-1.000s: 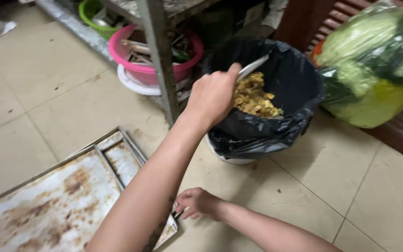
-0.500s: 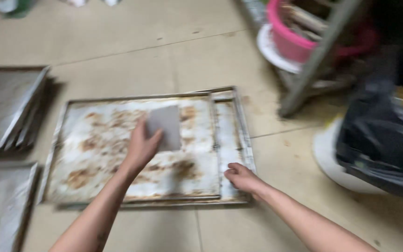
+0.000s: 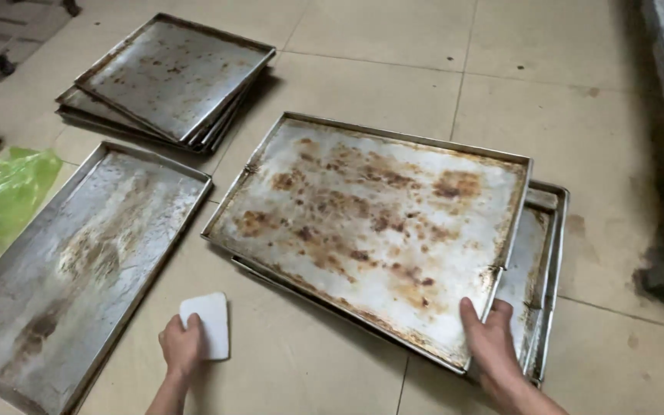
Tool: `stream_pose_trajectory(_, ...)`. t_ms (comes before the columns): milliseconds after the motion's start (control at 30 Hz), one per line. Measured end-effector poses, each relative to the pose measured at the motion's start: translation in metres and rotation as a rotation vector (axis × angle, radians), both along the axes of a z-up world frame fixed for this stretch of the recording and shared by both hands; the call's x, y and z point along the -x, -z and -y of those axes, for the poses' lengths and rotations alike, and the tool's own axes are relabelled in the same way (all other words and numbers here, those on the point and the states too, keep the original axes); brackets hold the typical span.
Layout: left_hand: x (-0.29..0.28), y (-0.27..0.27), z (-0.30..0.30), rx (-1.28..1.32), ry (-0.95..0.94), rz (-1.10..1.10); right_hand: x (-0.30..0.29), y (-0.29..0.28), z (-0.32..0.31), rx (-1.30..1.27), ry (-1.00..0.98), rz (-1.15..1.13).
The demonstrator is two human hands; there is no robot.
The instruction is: Scraping burnt residue off metal baking trays using a plastic scraper and dumping it into a trash bin
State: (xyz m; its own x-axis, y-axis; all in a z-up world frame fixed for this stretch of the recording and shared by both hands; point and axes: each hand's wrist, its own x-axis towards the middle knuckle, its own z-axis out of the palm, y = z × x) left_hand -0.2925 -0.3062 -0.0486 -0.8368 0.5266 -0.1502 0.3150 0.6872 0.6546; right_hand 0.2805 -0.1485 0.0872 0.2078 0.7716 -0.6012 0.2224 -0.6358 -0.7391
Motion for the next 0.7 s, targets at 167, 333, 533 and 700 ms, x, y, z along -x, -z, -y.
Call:
stream_pose_trajectory(167, -0.015, 0.041, 0.002, 0.254, 0.09, -0.408, -0.013, -0.031, -0.027, -0.396, 0.115, 0.005)
stream_pose_trajectory(333, -0.017, 0.06, 0.001, 0.1, 0.048, -0.609, -0.044, -0.019, -0.078, -0.538, 0.095, 0.107)
stream_pose_trajectory(533, -0.008, 0.072, -0.011, -0.102, -0.015, -0.848, 0.024, 0.065, -0.19, -0.44, 0.017, 0.331)
stream_pose_trajectory(700, 0.012, 0.12, -0.012, -0.041, 0.007, -0.751, 0.255, -0.027, -0.206, -0.393, 0.002, -0.229)
